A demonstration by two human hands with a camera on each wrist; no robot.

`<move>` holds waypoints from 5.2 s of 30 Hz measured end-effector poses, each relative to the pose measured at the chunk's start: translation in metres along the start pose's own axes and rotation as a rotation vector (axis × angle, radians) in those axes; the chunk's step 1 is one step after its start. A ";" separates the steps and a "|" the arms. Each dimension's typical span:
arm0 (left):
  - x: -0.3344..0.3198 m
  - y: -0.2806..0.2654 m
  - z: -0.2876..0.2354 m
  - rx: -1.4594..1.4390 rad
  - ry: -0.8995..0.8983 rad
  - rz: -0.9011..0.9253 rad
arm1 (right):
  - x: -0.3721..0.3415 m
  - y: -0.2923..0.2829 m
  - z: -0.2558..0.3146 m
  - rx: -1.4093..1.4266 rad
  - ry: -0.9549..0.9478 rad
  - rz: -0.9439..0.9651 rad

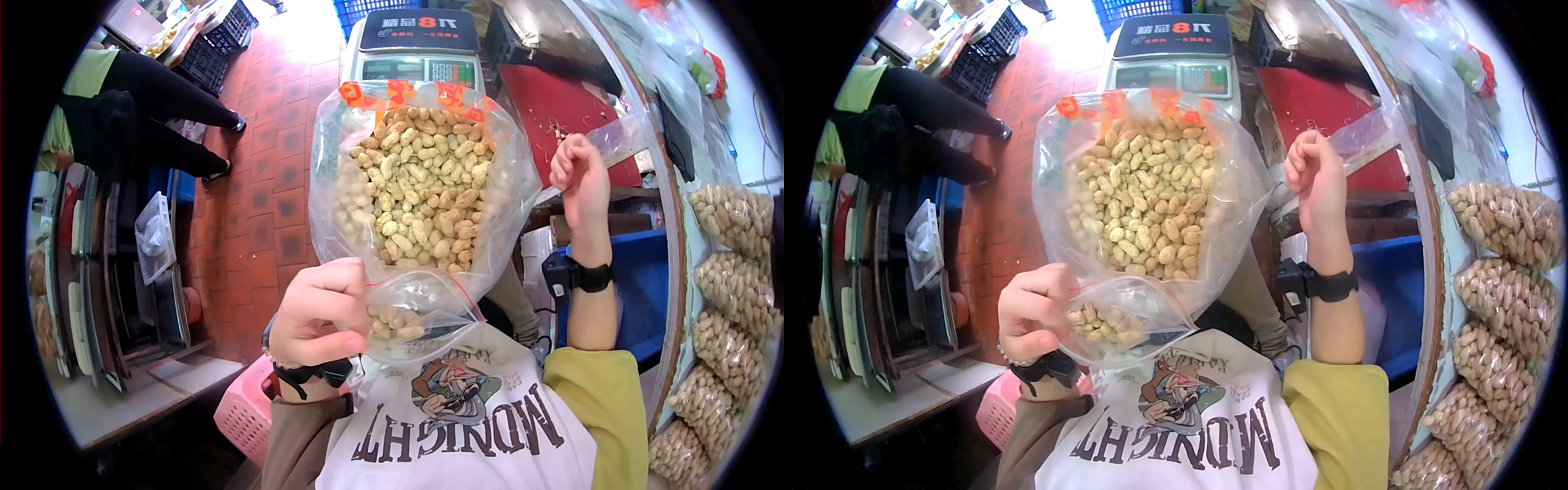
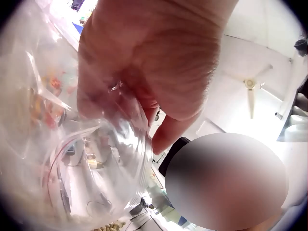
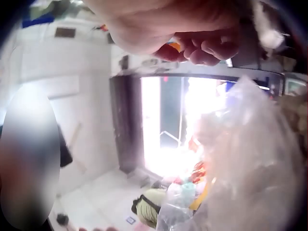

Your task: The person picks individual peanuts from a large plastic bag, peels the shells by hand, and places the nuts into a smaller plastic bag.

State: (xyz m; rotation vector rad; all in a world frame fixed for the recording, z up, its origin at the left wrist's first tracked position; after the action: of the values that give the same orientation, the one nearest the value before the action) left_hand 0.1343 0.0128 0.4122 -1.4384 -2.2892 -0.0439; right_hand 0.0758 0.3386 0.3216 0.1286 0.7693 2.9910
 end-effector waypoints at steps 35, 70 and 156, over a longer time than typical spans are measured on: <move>-0.016 -0.004 0.012 0.008 -0.133 -0.174 | -0.019 0.204 -0.055 -1.661 -0.511 1.023; -0.007 -0.004 0.055 -0.304 -0.513 -0.389 | -0.021 0.213 0.002 -0.959 -0.244 0.851; -0.003 -0.003 0.047 -0.044 -0.469 -0.211 | -0.048 0.217 0.017 -0.995 -0.521 0.872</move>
State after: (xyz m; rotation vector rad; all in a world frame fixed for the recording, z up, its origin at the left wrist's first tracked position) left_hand 0.1170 0.0211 0.3692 -1.3289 -2.8274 0.2017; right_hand 0.1194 0.1537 0.4374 1.3665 -1.0746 3.2996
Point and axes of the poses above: each hand's wrist, its own x-axis towards the middle knuckle, its own y-axis out of the palm, z = x × y, the point moved 9 cm from there along x, towards the middle knuckle, and after that the axes turned 14 degrees about z, right-handed, at the moved point
